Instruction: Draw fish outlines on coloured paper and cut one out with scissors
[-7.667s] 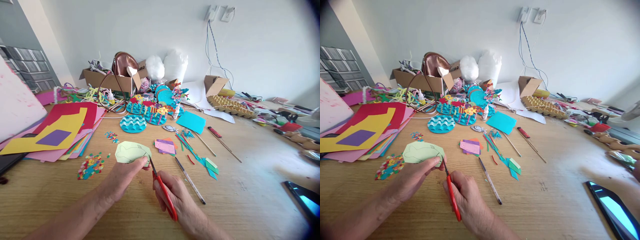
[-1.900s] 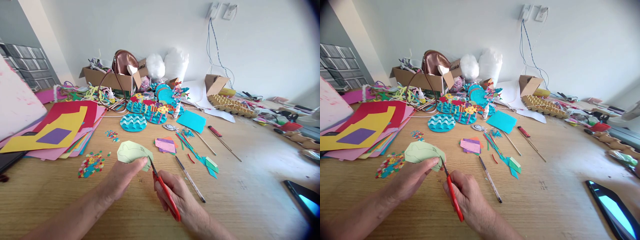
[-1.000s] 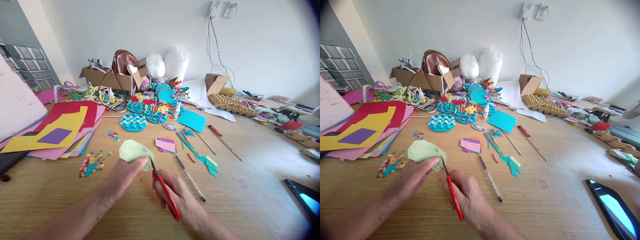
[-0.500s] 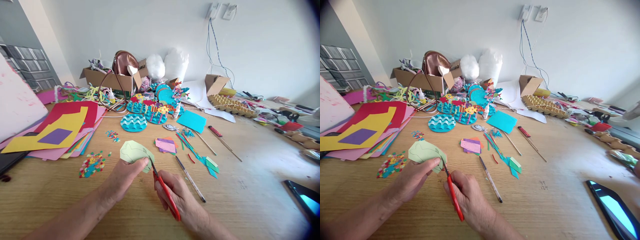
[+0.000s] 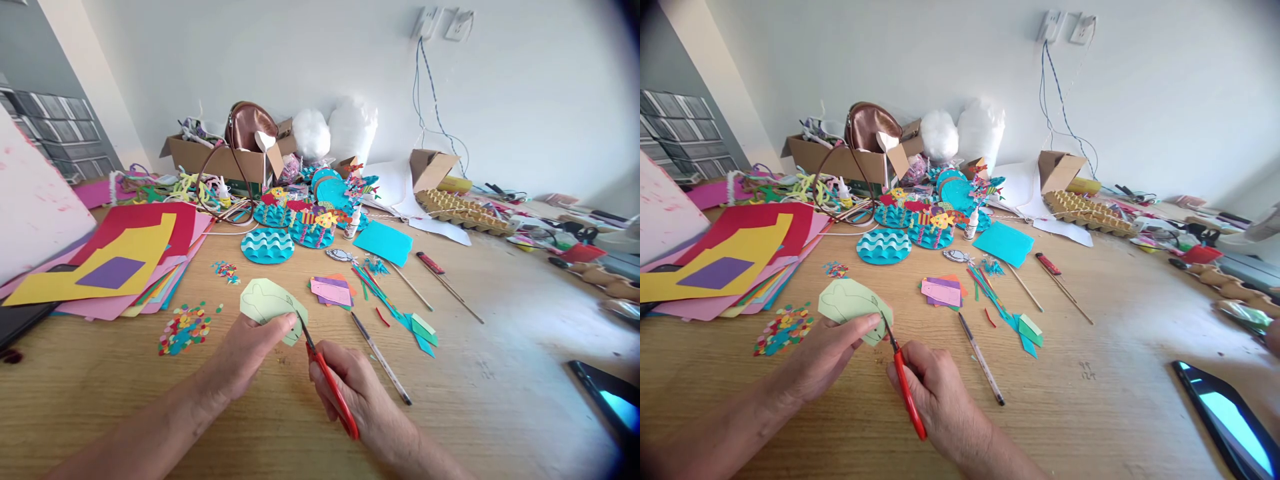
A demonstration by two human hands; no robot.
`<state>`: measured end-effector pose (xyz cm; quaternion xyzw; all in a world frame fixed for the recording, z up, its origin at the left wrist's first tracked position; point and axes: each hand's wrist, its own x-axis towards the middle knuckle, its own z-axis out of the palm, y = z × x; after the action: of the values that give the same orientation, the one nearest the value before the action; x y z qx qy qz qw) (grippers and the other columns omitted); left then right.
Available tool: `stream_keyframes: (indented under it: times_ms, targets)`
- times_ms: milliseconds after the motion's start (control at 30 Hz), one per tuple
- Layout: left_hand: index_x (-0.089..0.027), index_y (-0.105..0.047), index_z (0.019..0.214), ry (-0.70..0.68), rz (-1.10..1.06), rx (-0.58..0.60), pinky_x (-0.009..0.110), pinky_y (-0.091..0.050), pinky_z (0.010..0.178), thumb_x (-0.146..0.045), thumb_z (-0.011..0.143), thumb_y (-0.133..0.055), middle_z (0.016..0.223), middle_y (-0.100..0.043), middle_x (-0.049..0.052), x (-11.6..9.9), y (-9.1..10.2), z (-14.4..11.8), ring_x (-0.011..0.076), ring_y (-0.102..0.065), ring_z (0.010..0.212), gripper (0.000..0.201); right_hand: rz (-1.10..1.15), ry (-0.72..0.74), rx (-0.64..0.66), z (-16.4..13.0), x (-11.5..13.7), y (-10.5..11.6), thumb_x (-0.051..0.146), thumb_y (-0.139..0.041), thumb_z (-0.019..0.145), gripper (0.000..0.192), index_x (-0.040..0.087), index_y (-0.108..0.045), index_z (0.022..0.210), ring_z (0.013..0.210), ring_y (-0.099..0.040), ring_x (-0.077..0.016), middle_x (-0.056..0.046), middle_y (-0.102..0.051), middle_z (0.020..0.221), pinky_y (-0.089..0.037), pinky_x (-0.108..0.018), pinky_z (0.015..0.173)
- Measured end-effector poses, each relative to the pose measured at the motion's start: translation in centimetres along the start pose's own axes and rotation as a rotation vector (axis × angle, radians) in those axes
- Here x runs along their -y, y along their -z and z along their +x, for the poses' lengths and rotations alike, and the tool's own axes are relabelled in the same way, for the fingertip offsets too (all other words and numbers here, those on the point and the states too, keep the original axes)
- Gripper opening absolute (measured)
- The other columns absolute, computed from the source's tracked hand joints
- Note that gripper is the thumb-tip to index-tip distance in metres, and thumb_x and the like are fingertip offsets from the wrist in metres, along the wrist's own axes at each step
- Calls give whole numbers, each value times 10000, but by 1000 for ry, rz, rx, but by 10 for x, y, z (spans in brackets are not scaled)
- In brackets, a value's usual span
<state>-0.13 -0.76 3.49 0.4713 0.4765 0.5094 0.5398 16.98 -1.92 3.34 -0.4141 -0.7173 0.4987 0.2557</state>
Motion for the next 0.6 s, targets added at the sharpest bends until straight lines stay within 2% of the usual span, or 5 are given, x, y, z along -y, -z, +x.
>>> stream_keyframes:
  times_ms: [333,600]
  targets:
    - [-215,-657,813,-17,16,-24,251,-455,754,-334,774,-593,824,-674,-15,-1,0,1,179,-596,809,141,16,-5,22,-1,2,1,442,-412,900,384,213,-337,601,481,-331,-88,60,-338,510,-255,-213,453]
    - [-202,-659,816,-14,79,-48,279,-466,759,-368,740,-588,834,-693,9,-4,-2,1,208,-621,818,196,51,-26,41,0,2,1,562,-393,885,454,209,-368,600,456,-344,-84,59,-367,497,-266,-205,430]
